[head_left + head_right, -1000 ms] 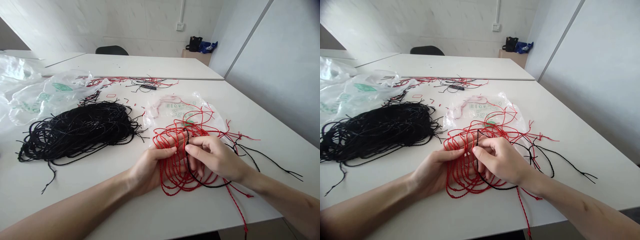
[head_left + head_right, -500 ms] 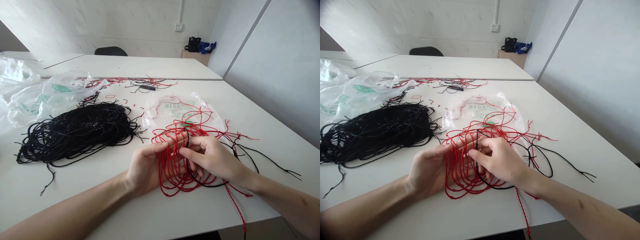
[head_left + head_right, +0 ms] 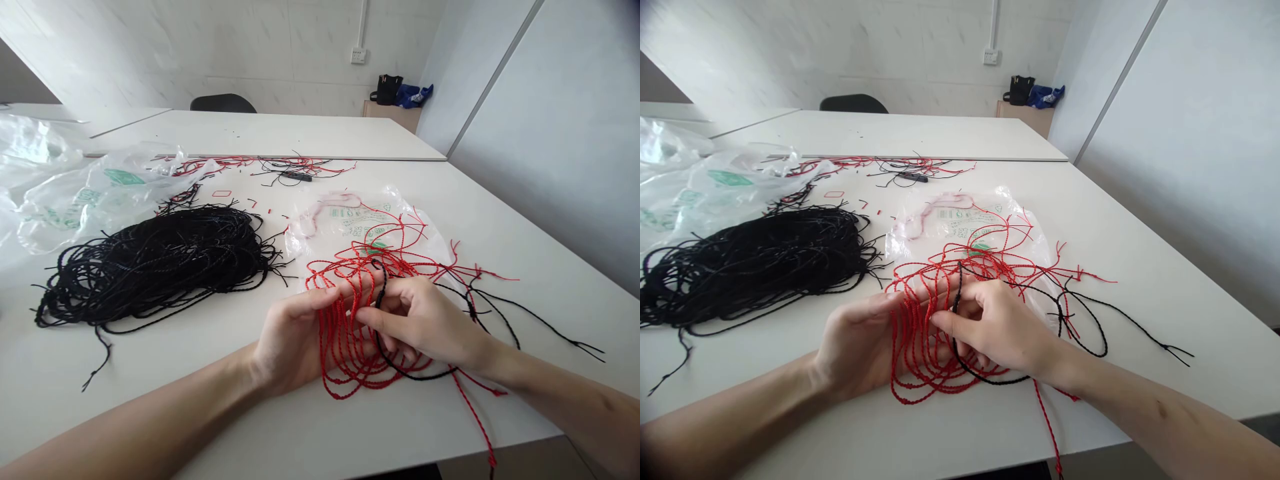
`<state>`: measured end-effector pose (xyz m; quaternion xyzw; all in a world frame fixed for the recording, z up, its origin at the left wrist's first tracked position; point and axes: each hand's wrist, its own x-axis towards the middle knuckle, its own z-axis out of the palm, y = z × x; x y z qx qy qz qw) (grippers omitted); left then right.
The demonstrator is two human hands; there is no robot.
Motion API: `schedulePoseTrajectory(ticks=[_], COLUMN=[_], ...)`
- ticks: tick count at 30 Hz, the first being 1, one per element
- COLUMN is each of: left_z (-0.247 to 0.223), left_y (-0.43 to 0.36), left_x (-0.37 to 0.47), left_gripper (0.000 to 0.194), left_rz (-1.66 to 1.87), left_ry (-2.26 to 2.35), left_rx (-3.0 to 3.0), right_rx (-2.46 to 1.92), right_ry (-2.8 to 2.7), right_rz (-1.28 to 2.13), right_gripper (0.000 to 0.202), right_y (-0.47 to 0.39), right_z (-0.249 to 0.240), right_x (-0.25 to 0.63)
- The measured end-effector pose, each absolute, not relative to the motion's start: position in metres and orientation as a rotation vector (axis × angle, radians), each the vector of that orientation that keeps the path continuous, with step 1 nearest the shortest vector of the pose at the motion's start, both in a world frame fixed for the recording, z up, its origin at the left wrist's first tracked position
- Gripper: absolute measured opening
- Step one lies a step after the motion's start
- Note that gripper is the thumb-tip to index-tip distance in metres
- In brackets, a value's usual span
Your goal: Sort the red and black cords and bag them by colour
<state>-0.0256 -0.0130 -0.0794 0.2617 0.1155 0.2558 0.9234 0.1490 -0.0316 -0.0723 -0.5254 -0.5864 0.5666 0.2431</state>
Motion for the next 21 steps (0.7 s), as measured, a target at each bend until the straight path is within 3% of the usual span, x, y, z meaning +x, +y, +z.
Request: schedulePoseTrajectory(ticks=[10,21], left_z=[-0.0788,-0.0804], left_y=[-0.0140,-0.0147], left_x=[-0.0260,-0.0251], left_gripper=[0.051,0.057], left_rz=[0.537,0.527], left_ry=[0.220,0.225], left_rx=[0.545,0.556], right_rx=[-1.379,-1.389], right_ry=[-1.621,-1.687], right_rz=[1.464,1.410], right_gripper=[0.011,0.031], right_y=[-0.0322,-0.0303], right_z=[-0.0727,-0.0733], right_x=[0.1502,0.1440])
